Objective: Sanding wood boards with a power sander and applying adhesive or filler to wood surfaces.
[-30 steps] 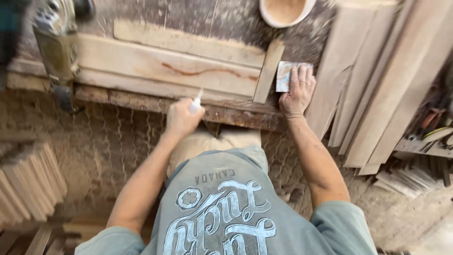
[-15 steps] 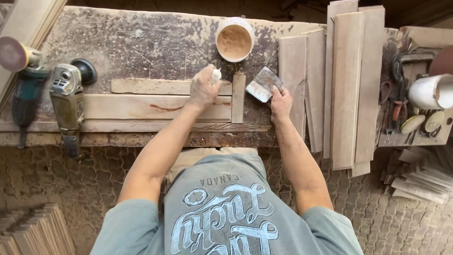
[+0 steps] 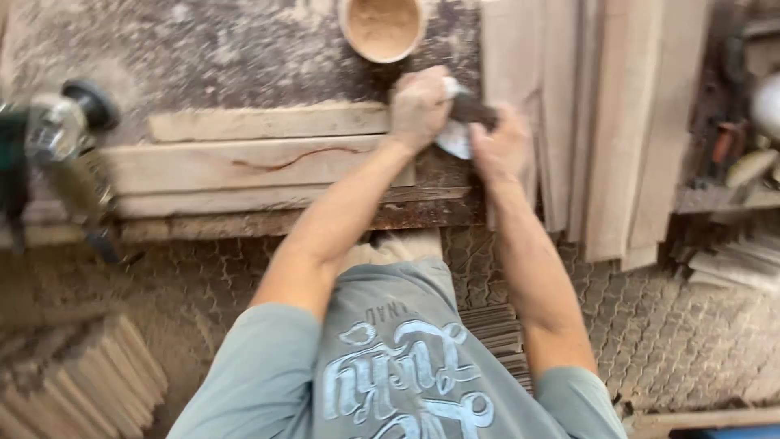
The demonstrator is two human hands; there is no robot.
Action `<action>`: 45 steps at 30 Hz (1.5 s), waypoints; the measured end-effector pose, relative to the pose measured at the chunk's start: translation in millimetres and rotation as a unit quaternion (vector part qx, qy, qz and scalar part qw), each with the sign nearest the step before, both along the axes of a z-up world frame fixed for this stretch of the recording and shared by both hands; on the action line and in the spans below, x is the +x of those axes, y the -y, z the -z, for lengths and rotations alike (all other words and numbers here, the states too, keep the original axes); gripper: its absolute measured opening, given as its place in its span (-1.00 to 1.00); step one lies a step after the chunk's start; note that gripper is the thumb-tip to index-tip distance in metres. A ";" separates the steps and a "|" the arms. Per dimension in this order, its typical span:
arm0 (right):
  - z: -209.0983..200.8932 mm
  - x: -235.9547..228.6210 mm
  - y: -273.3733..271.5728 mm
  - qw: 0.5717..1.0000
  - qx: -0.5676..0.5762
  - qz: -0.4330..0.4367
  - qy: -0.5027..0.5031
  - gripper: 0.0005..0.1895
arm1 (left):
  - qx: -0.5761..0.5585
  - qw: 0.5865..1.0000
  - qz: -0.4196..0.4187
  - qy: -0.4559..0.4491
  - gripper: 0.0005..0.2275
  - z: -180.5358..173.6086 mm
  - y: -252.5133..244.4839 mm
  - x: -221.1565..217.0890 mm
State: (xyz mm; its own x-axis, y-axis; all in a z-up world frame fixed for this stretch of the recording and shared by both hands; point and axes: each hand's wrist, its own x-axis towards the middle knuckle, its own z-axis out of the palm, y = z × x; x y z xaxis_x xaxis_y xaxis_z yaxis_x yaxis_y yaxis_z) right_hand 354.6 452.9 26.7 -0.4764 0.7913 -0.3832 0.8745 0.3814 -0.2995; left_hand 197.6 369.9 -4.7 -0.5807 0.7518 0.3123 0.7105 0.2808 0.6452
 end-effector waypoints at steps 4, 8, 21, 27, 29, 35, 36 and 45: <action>-30.3 30.6 0.8 0.965 0.134 0.022 -0.224 -0.44 | -0.045 0.997 -0.024 0.058 -0.78 31.2 0.9 18.1; -49.8 63.5 38.6 0.931 0.227 -0.042 -0.282 -0.49 | -0.022 0.993 0.011 0.119 -0.86 1.0 72.8 21.5; -63.2 -59.0 269.2 0.953 -0.268 -0.070 -0.119 -0.77 | -0.321 0.836 -0.413 0.163 -0.18 -68.6 479.4 -224.3; -69.9 -150.5 358.6 0.916 -0.387 -0.073 -0.080 -0.65 | -0.282 0.891 -0.216 0.282 -0.21 -56.1 498.5 -303.2; -73.8 -179.4 386.6 0.894 -0.425 -0.108 -0.089 -0.58 | -0.245 0.893 -0.229 0.299 -0.35 -54.0 498.4 -302.8; -84.1 -212.4 464.8 0.833 -0.448 -0.297 -0.133 0.12 | 0.106 0.840 -0.344 0.405 -0.55 -172.0 486.1 -213.0; -83.2 -210.7 470.1 0.827 -0.451 -0.309 -0.132 0.12 | 0.109 0.838 -0.356 0.399 -0.55 -164.7 497.1 -192.4; -36.2 -125.0 459.3 0.717 -0.378 -0.575 0.113 -0.12 | 0.406 0.496 -0.650 0.408 -0.40 -79.8 532.2 8.6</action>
State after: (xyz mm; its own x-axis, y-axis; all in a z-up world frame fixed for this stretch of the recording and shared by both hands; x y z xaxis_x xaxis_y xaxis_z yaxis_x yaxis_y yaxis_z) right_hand 229.6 -6.4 62.9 -0.5064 -0.5485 -0.6653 0.1709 0.6924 -0.7009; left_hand 206.1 -162.3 75.1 -0.5913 -0.6056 -0.5326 -0.3209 -0.4292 0.8443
